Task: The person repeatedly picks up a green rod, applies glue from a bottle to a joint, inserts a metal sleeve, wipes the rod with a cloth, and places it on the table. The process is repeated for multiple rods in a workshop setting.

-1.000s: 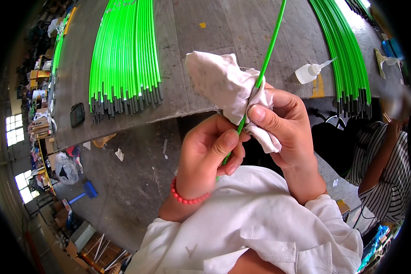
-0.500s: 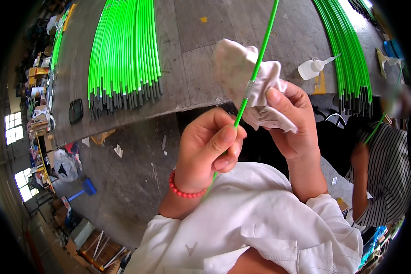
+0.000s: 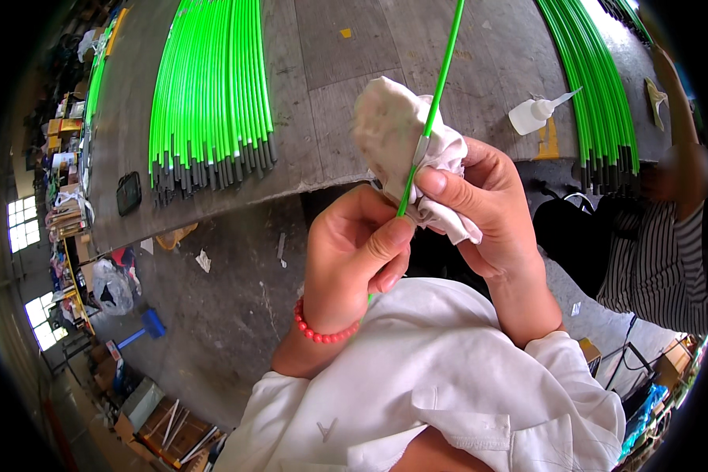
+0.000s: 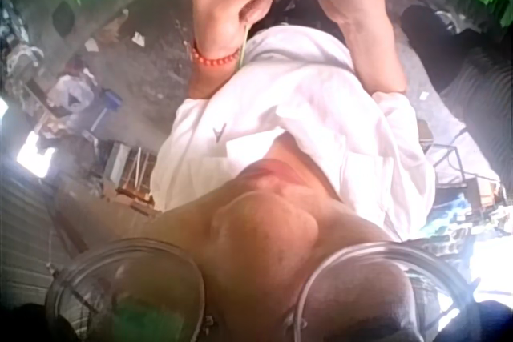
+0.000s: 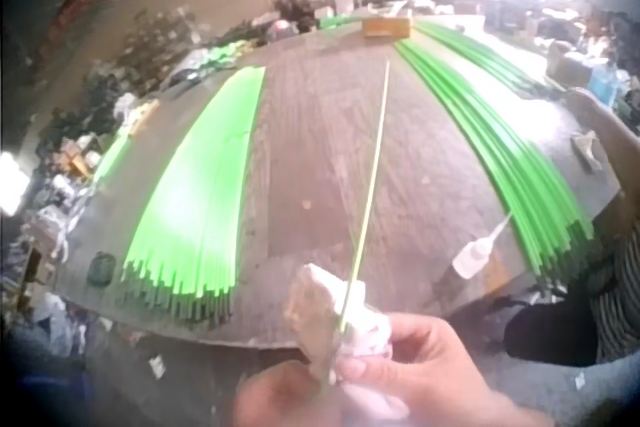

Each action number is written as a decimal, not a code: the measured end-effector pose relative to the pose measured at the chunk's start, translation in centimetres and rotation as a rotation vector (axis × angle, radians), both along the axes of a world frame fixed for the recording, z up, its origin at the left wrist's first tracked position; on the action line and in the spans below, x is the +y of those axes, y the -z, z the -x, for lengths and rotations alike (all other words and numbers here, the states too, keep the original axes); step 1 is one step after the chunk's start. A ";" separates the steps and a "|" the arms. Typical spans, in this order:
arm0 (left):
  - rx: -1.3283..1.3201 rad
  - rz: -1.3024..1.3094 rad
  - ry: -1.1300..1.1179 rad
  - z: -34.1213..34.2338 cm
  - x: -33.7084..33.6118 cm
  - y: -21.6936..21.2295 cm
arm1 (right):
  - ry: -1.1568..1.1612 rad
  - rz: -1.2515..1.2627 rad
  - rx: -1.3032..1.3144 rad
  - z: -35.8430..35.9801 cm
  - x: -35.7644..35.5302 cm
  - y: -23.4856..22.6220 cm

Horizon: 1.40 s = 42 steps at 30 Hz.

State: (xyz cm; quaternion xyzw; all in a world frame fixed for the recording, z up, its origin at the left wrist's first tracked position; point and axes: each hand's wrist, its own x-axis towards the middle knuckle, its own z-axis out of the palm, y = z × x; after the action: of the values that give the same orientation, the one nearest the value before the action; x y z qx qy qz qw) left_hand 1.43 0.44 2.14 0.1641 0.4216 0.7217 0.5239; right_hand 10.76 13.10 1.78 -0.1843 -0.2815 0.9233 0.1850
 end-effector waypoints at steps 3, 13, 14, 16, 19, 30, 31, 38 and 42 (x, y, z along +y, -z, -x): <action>-0.037 0.026 0.059 0.3 -0.2 0.0 | -0.023 -0.036 0.008 0.0 -0.1 0.2; -0.009 0.021 0.109 0.2 -0.2 0.0 | -0.013 -0.140 -0.023 0.1 -0.1 -0.2; -0.026 0.016 0.112 0.3 -0.3 0.0 | -0.029 -0.118 -0.014 0.0 0.1 -0.2; -0.103 0.010 0.144 0.4 -0.4 -0.1 | -0.012 -0.115 0.002 -0.2 0.2 -0.1; -0.172 0.004 0.194 0.6 -0.6 -0.1 | 0.072 -0.159 0.044 -0.5 -0.1 0.5; 0.004 0.054 -0.059 -0.2 -0.7 -0.3 | 0.306 -0.263 -0.032 -1.3 -0.2 0.7; -0.017 0.049 -0.056 -0.3 -0.7 -0.3 | 0.302 -0.215 -0.022 -1.3 -0.2 0.8; -0.068 0.032 -0.026 -0.8 -1.2 -0.1 | 0.407 -0.120 -0.109 -0.8 -1.2 0.5; 0.007 -0.017 -0.021 0.0 -1.7 -0.8 | 0.253 -0.144 -0.047 -2.6 0.4 2.0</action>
State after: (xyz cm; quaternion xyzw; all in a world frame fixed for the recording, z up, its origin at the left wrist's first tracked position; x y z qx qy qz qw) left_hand 1.39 -1.30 2.90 0.1664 0.4190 0.7302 0.5134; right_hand 13.41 13.51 -0.20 -0.2259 -0.3259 0.8654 0.3063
